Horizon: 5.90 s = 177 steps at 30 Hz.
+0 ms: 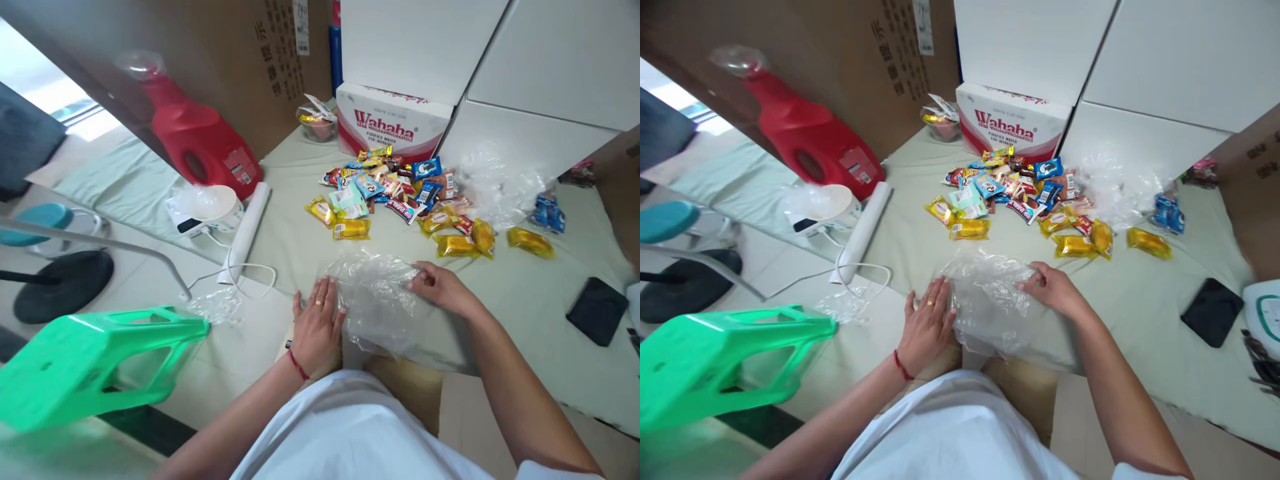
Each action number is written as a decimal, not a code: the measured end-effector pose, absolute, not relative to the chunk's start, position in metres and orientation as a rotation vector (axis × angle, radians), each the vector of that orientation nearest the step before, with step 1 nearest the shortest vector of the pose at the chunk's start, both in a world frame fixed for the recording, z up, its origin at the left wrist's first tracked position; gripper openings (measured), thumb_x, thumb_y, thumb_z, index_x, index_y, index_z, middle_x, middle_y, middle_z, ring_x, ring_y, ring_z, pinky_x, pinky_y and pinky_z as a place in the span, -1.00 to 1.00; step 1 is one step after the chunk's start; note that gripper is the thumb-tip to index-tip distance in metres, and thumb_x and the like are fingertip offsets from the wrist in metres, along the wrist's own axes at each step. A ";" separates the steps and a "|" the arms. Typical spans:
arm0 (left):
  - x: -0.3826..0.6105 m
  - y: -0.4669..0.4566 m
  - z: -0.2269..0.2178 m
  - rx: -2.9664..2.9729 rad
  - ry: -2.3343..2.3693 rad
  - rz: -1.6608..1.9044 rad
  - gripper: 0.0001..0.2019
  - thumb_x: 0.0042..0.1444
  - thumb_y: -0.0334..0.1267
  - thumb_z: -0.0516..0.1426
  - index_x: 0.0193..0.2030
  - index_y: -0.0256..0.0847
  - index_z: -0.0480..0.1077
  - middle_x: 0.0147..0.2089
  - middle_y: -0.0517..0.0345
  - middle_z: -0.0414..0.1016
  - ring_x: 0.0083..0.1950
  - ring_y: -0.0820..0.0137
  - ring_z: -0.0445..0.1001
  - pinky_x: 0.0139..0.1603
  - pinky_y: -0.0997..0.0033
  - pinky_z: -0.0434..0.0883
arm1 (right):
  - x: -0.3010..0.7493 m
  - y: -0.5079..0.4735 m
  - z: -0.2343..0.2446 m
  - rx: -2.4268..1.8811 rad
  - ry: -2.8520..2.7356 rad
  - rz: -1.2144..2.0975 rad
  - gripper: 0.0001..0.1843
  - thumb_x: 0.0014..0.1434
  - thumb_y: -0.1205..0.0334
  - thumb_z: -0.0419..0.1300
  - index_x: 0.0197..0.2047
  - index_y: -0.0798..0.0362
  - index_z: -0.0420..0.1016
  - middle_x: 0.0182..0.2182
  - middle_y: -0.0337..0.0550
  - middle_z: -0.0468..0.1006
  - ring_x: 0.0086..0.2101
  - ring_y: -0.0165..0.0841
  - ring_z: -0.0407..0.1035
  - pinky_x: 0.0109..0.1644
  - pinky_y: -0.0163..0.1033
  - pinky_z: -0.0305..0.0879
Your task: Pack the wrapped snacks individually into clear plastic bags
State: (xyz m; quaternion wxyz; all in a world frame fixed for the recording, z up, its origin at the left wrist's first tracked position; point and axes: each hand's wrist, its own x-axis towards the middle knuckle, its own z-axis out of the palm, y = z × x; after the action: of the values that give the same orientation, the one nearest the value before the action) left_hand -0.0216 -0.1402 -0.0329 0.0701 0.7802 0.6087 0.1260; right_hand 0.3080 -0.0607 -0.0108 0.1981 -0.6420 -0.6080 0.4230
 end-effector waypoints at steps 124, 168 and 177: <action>-0.009 0.026 -0.020 2.503 1.140 -0.408 0.36 -0.07 0.56 0.17 0.65 -0.18 -0.36 0.67 -0.24 -0.43 0.66 -0.20 -0.30 0.50 -0.50 -0.43 | 0.316 -0.043 -0.015 -1.438 -1.583 1.148 -0.55 0.39 -0.06 0.04 -0.02 0.08 0.62 -0.30 -0.12 0.62 -0.29 -0.26 0.44 -0.14 -0.19 0.37; -0.018 0.032 -0.026 2.478 1.001 -0.281 0.39 -0.17 0.47 0.28 0.65 -0.12 -0.30 0.67 -0.27 -0.35 0.66 -0.23 -0.27 0.48 -0.53 -0.46 | 0.334 0.158 0.032 -1.700 -2.687 -0.074 -0.48 0.27 0.47 0.10 0.26 0.13 0.53 0.23 0.16 0.52 0.30 0.03 0.19 0.41 0.20 -0.01; -0.019 0.033 -0.031 2.484 0.981 -0.248 0.35 -0.13 0.39 0.31 0.65 -0.11 -0.28 0.67 -0.24 -0.37 0.66 -0.20 -0.29 0.47 -0.53 -0.49 | 0.360 0.096 0.051 -1.841 -2.292 -0.063 -0.34 0.18 0.10 0.36 0.32 0.09 0.47 0.12 0.20 0.49 0.17 0.15 0.24 0.25 0.21 0.19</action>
State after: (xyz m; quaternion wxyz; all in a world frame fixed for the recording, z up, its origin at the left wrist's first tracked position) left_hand -0.0190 0.0333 -0.0315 0.2278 0.9017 0.3563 -0.0899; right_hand 0.3604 0.0957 0.0507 0.1004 -0.6231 -0.7754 -0.0214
